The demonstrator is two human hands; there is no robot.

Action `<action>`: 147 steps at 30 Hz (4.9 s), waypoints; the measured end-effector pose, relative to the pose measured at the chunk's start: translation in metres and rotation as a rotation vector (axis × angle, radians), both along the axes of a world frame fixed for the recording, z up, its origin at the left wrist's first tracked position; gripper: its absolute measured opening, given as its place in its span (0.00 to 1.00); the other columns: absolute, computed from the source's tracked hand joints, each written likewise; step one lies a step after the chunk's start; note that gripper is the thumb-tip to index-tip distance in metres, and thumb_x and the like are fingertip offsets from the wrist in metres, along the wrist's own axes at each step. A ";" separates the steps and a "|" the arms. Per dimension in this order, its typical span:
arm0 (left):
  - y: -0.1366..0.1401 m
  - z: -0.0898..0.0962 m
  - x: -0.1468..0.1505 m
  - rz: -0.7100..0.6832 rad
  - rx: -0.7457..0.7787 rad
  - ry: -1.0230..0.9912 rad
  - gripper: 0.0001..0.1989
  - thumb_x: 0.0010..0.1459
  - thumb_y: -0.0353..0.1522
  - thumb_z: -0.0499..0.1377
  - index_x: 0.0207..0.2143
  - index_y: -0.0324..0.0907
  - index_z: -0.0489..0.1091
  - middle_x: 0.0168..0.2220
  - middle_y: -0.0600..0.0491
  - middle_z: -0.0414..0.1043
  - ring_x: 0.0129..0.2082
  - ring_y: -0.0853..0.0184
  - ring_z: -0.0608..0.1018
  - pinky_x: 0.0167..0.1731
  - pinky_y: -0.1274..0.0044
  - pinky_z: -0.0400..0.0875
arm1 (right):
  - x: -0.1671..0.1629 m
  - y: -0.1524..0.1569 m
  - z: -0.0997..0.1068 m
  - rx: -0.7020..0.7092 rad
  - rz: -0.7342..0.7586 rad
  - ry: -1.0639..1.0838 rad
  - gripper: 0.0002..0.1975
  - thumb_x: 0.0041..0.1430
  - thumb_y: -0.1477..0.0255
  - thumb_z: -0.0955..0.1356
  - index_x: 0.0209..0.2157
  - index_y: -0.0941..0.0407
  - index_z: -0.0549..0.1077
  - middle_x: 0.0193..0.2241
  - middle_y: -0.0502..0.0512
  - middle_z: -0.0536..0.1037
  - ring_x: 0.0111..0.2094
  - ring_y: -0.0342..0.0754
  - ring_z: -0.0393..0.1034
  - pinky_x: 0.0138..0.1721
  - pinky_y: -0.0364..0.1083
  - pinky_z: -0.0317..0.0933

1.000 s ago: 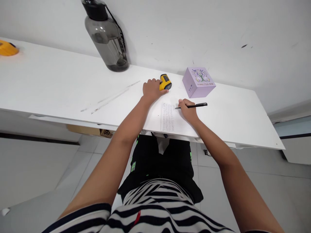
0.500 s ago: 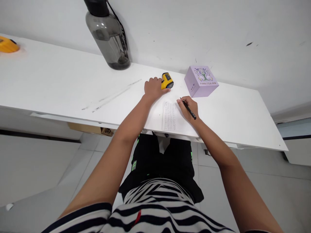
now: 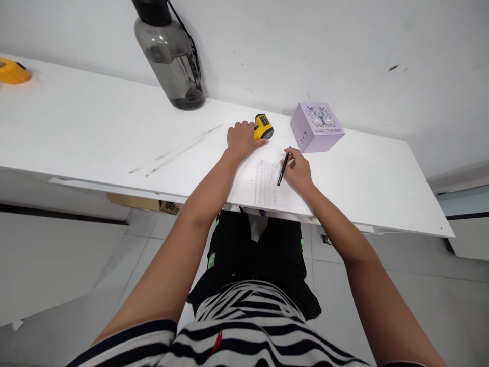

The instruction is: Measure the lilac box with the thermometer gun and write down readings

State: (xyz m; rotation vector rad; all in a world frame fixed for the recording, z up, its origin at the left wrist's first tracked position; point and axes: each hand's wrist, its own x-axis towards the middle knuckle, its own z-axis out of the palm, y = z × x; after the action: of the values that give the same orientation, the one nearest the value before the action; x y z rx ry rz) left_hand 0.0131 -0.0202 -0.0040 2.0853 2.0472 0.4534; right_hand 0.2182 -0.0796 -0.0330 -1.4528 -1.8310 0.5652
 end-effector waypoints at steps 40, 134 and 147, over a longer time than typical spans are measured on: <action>0.004 -0.002 -0.002 0.009 0.005 -0.083 0.36 0.50 0.52 0.62 0.58 0.47 0.63 0.53 0.44 0.65 0.54 0.47 0.66 0.51 0.60 0.63 | 0.051 0.082 0.004 0.307 -0.508 0.414 0.37 0.47 0.53 0.72 0.57 0.49 0.60 0.64 0.62 0.48 0.65 0.58 0.53 0.60 0.64 0.56; -0.006 0.000 0.009 -0.009 -0.012 0.132 0.35 0.58 0.58 0.52 0.57 0.43 0.62 0.53 0.42 0.67 0.52 0.49 0.68 0.46 0.65 0.64 | -0.014 -0.101 -0.182 -0.145 0.144 -0.748 0.23 0.66 0.59 0.64 0.51 0.62 0.75 0.47 0.68 0.79 0.51 0.59 0.73 0.52 0.51 0.64; -0.007 0.004 0.009 -0.011 -0.043 0.086 0.35 0.57 0.56 0.54 0.59 0.42 0.60 0.53 0.41 0.66 0.54 0.46 0.66 0.48 0.63 0.64 | -0.020 -0.092 -0.193 -0.129 0.238 -0.694 0.24 0.65 0.63 0.64 0.57 0.63 0.71 0.56 0.68 0.74 0.59 0.60 0.67 0.62 0.56 0.58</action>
State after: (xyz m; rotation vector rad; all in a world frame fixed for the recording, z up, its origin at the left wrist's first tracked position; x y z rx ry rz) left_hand 0.0219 -0.0276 -0.0004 2.1249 2.0715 0.3198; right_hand 0.1978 -0.1713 -0.2261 -1.6588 -2.5701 0.3075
